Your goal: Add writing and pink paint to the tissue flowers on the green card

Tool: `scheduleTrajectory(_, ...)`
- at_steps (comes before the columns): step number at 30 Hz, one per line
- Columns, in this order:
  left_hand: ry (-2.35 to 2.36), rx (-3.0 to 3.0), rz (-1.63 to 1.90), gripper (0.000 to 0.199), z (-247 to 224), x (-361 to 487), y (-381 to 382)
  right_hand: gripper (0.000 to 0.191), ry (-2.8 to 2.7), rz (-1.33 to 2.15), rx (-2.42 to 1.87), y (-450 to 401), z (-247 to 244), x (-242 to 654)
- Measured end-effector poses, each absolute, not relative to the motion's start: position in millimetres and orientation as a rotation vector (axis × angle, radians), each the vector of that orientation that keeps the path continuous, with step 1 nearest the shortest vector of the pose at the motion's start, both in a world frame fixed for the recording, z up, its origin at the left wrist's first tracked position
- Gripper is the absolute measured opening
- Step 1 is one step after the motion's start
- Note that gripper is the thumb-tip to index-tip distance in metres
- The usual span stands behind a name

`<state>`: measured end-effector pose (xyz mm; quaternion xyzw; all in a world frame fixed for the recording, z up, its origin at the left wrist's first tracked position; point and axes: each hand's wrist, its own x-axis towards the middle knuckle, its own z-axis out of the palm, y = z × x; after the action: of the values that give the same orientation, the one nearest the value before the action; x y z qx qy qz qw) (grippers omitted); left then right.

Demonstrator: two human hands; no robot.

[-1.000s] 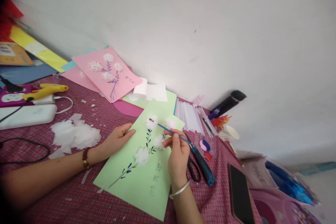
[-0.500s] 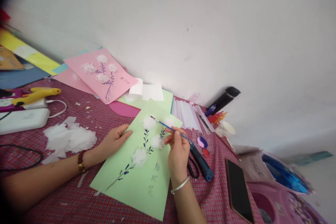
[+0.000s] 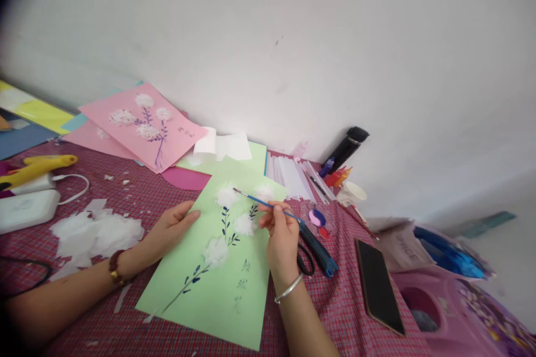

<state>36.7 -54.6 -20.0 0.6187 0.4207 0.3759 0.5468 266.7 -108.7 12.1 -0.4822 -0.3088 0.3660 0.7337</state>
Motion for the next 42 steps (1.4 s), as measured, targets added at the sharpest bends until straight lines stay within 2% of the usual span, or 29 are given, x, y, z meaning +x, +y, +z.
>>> scheduleTrajectory(29, 1.054, 1.539, 0.888, 0.039, -13, 34, -56, 0.027, -0.688, 0.929, -0.939, -110, 20, 264)
scheduleTrajectory(36, 1.106, 1.437, 0.862, 0.039, -11, 30, -58, 0.026, -0.642, 0.633, -0.989, -126, 34, 335)
scheduleTrajectory(39, 1.219, 1.322, 0.848, 0.043, -8, 28, -57, 0.029, -0.669, 0.307, -1.218, -138, 29, 393)
scheduleTrajectory(42, 1.344, 1.264, 0.829, 0.039, -2, 30, -54, 0.035, -0.665, 0.081, -1.490, -147, 14, 438)
